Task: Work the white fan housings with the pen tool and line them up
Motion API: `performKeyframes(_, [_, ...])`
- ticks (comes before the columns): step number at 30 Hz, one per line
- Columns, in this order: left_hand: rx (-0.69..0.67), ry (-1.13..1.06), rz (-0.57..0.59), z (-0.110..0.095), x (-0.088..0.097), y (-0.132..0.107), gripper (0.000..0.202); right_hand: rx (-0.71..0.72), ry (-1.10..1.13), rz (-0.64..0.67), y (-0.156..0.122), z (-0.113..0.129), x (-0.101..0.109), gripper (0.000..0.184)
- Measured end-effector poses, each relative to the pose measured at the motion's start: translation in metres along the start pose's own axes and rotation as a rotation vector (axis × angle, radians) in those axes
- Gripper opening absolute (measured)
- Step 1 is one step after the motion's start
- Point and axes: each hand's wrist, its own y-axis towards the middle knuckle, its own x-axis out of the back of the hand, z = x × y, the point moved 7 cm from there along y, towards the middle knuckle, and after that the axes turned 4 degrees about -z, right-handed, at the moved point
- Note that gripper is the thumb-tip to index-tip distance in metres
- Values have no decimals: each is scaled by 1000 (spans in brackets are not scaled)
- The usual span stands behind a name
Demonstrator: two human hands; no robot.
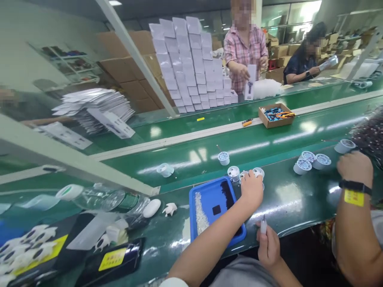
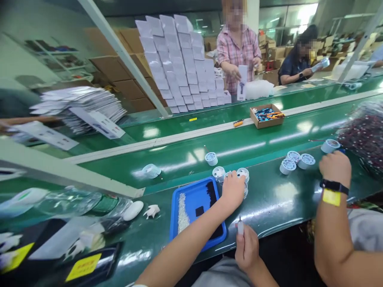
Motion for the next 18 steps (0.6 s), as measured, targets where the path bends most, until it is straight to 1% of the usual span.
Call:
performKeyframes(3, [28, -58, -25, -4, 3, 4, 35, -101, 6, 30, -7, -14, 2, 34])
performKeyframes(8, [-24, -132, -114, 1, 9, 14, 30, -279, -36, 36, -10, -36, 5, 48])
performKeyframes(10, [-60, -135, -180, 4, 18, 14, 28, -314, -49, 41, -9, -41, 5, 52])
performKeyframes(11, [-77, -137, -226, 5, 26, 11, 29, -326, -53, 45, -8, -43, 5, 53])
performKeyframes(13, [-107, -150, -330, 10, 47, -1, 31, -335, -53, 46, -7, -45, 4, 54])
performKeyframes(15, [-109, -186, -427, 20, 70, -19, 33, -336, -56, 39, -5, -45, 5, 54])
performKeyframes(16, [-98, -208, -474, 29, 82, -32, 34, -334, -59, 32, -4, -44, 5, 54])
performKeyframes(18, [-45, -251, -560, 54, 99, -61, 33, -329, -62, 13, -1, -39, 7, 54])
